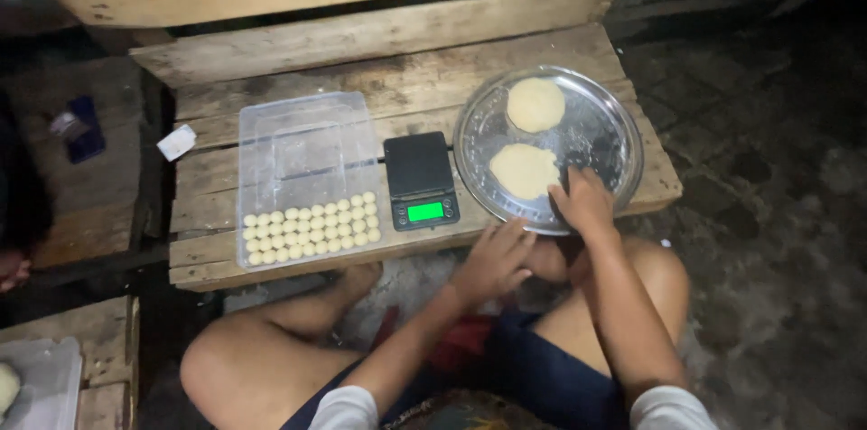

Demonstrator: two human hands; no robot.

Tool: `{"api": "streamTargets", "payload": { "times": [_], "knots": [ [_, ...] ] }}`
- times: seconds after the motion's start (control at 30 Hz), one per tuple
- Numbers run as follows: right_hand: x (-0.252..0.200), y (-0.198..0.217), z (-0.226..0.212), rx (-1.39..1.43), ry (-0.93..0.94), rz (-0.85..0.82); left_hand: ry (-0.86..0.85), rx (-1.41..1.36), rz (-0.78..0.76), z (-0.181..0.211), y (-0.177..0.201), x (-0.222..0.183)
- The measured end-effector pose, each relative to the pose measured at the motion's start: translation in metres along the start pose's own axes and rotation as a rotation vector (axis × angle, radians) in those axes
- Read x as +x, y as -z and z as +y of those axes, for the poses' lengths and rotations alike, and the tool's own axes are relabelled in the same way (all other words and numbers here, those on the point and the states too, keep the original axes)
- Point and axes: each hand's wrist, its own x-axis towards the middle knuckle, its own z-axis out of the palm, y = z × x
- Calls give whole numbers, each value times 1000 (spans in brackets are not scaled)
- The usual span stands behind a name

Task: Weighing small portions of dough on a digital scale and rolling them into balls by hand.

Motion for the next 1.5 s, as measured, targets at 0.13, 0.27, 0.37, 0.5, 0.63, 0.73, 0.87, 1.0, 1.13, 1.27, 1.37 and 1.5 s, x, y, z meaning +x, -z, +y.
{"api": "streamTargets", "payload": {
  "times": [0.13,0.27,0.37,0.5,0.63,0.73,0.87,1.0,1.13,1.27,1.37,1.5],
  "knots": [
    [1,-15,-6,17,-52,1,-88,151,22,-5,-30,15],
    [3,-40,9,37,11,175,-83,411,-10,-2,-33,17],
    [12,-49,15,115,29,163,-103,338,83,-1,-29,16],
    [21,-53,15,215,-36,159,-95,277,46,-3,-24,19],
    [18,-62,22,331,-117,138,-88,320,49,0,-31,18],
    [19,-61,19,297,-125,131,-79,327,90,-4,-38,25],
    [14,-56,15,339,-97,173,-31,95,93,-12,-54,37],
    [33,-71,29,380,-177,160,-90,-50,281,-26,-59,62],
    [33,-75,33,498,-138,216,-45,99,360,-20,-46,87],
    [41,-92,46,927,-228,154,159,74,26,-36,-73,90],
    [69,-125,71,716,-214,144,219,71,-127,-32,-61,96],
    [46,-101,45,481,-216,147,276,38,-255,-33,-58,99]
  ]
}}
